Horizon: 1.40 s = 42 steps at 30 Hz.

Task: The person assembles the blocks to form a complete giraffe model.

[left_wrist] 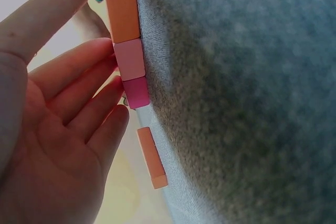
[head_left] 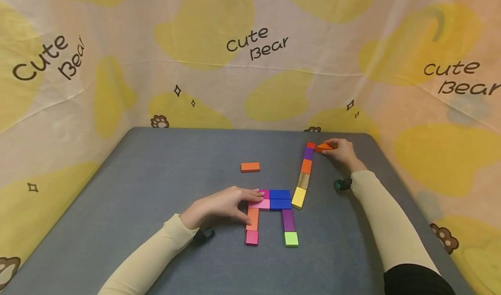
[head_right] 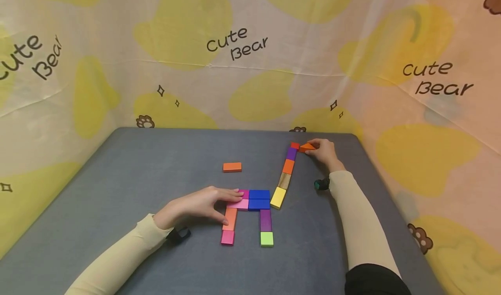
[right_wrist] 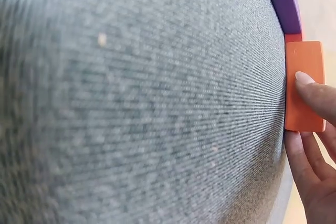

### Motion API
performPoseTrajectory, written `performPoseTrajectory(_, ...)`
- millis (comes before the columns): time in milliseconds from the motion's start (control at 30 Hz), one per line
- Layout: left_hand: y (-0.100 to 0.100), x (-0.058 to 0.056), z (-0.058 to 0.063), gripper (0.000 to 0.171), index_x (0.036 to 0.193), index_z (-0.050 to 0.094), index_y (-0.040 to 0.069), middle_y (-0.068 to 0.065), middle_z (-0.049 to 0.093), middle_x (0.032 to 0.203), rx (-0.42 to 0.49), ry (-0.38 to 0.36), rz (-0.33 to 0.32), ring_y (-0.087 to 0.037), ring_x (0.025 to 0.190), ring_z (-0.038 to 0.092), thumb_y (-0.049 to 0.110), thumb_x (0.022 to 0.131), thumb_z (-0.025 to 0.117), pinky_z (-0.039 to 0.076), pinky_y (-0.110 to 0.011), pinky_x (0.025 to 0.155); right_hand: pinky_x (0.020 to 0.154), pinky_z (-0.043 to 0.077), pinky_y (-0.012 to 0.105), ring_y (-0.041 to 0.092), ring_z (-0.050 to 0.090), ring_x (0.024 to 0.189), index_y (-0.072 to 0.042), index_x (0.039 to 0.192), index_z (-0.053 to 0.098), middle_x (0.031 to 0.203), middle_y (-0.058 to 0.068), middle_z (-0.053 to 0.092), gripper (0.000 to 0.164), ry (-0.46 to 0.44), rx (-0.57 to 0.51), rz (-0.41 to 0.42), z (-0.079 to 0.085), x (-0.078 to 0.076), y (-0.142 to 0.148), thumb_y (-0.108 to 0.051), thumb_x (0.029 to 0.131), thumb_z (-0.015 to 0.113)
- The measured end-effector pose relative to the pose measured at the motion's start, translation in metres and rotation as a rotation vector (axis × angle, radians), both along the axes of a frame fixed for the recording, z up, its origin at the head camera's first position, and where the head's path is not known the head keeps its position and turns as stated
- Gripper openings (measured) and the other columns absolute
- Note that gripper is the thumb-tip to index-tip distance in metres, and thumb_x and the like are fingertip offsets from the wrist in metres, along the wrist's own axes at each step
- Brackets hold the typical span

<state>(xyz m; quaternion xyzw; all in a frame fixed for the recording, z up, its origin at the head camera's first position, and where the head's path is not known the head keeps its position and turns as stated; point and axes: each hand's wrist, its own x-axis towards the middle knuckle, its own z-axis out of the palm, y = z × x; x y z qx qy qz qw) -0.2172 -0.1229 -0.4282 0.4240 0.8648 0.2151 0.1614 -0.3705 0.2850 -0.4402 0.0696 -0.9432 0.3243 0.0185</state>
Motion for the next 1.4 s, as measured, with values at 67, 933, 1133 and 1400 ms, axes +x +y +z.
performPoseTrajectory(67, 0.0, 0.0, 0.0, 0.071, 0.138, 0.051, 0.02, 0.005, 0.046, 0.145, 0.002, 0.004, -0.003, -0.011, 0.138, 0.036, 0.041, 0.076, 0.077, 0.036, -0.037, 0.109, 0.098, 0.041, 0.053, 0.04, 0.054, 0.112, -0.002, 0.125, 0.059, 0.124, 0.024, 0.059, 0.043, -0.003, 0.001, 0.002, 0.0, 0.0, 0.0, -0.022, 0.088, 0.068)
performPoseTrajectory(933, 0.0, -0.001, -0.002, 0.072, 0.139, 0.05, 0.022, 0.005, 0.045, 0.145, -0.007, -0.01, 0.002, -0.011, 0.138, 0.036, 0.044, 0.076, 0.077, 0.037, -0.038, 0.108, 0.101, 0.038, 0.056, 0.042, 0.046, 0.126, -0.001, 0.143, 0.039, 0.141, 0.023, 0.045, 0.069, 0.103, 0.095, 0.148, 0.033, 0.054, -0.025, -0.034, 0.089, 0.066)
performPoseTrajectory(1133, 0.0, 0.0, 0.0, 0.071, 0.139, 0.05, 0.021, 0.005, 0.045, 0.145, -0.013, -0.008, 0.004, -0.011, 0.138, 0.036, 0.043, 0.077, 0.077, 0.037, -0.037, 0.109, 0.101, 0.04, 0.054, 0.04, 0.05, 0.124, 0.004, 0.139, 0.044, 0.137, 0.022, 0.05, 0.068, 0.111, 0.192, 0.299, 0.026, 0.084, -0.05, -0.033, 0.087, 0.068)
performPoseTrajectory(1400, 0.0, -0.001, 0.0, 0.071, 0.139, 0.049, 0.022, 0.005, 0.046, 0.145, -0.017, 0.008, -0.002, -0.01, 0.138, 0.036, 0.042, 0.077, 0.077, 0.037, -0.037, 0.109, 0.1, 0.042, 0.052, 0.037, 0.053, 0.122, 0.005, 0.135, 0.048, 0.134, 0.022, 0.054, 0.07, 0.093, 0.238, 0.434, 0.015, 0.108, -0.062, -0.037, 0.084, 0.07)
